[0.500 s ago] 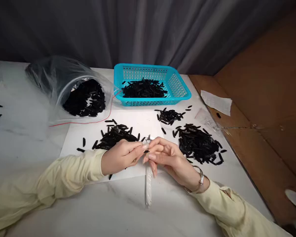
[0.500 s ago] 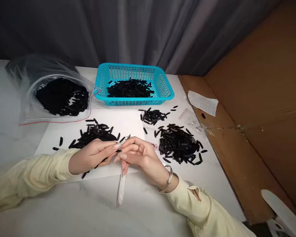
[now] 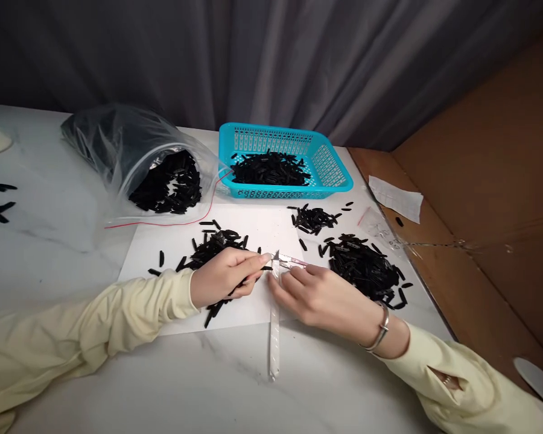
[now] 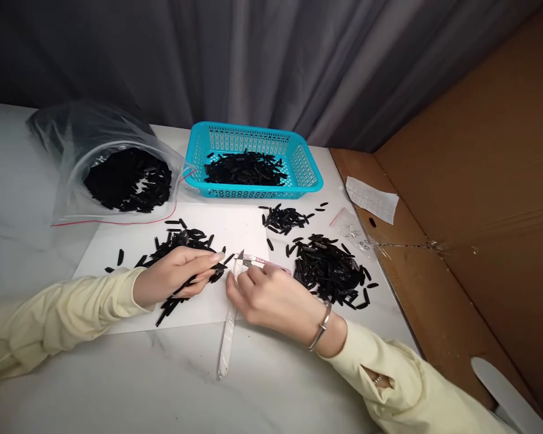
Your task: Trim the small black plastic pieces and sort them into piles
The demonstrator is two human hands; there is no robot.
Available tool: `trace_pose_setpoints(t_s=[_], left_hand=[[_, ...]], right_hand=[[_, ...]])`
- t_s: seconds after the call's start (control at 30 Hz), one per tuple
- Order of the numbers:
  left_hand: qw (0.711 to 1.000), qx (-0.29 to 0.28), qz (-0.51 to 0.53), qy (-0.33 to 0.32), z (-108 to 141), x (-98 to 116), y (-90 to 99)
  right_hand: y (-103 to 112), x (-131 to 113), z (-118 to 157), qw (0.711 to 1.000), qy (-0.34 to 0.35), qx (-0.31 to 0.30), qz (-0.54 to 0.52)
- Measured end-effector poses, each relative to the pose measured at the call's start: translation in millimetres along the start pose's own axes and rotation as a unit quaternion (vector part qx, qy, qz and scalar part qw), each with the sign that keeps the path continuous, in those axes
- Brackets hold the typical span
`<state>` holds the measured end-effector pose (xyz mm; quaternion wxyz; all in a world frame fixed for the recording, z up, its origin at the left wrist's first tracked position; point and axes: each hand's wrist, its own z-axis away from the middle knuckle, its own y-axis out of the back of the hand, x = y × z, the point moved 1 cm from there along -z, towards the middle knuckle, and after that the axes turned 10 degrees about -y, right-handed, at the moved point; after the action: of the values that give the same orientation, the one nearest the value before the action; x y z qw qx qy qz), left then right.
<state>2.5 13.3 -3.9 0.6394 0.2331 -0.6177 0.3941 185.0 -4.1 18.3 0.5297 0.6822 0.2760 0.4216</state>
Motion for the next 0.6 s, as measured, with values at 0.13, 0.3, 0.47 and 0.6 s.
trace_pose_setpoints(t_s=[0.13, 0.3, 0.47, 0.6], left_hand=[[1.0, 0.011, 0.023, 0.018, -0.5, 0.9, -0.4], [0.998, 0.022, 0.056, 0.007, -0.1, 0.4, -0.3], [0.997, 0.031, 0.074, -0.003, -1.4, -1.2, 0.8], [0.997, 0.037, 0.07, -0.009, -2.3, -1.8, 0.9]], right_hand=[[3.4, 2.3, -12.1, 0.996, 0.055, -0.023, 0.063], [9.4, 22.6, -2.0, 1.0, 0.016, 0.015, -0.011], [5.2, 30.8, 17.5, 0.941, -0.217, 0.124, -0.229], [-0.8, 19.4, 18.6, 0.885, -0.302, 0.148, -0.323]])
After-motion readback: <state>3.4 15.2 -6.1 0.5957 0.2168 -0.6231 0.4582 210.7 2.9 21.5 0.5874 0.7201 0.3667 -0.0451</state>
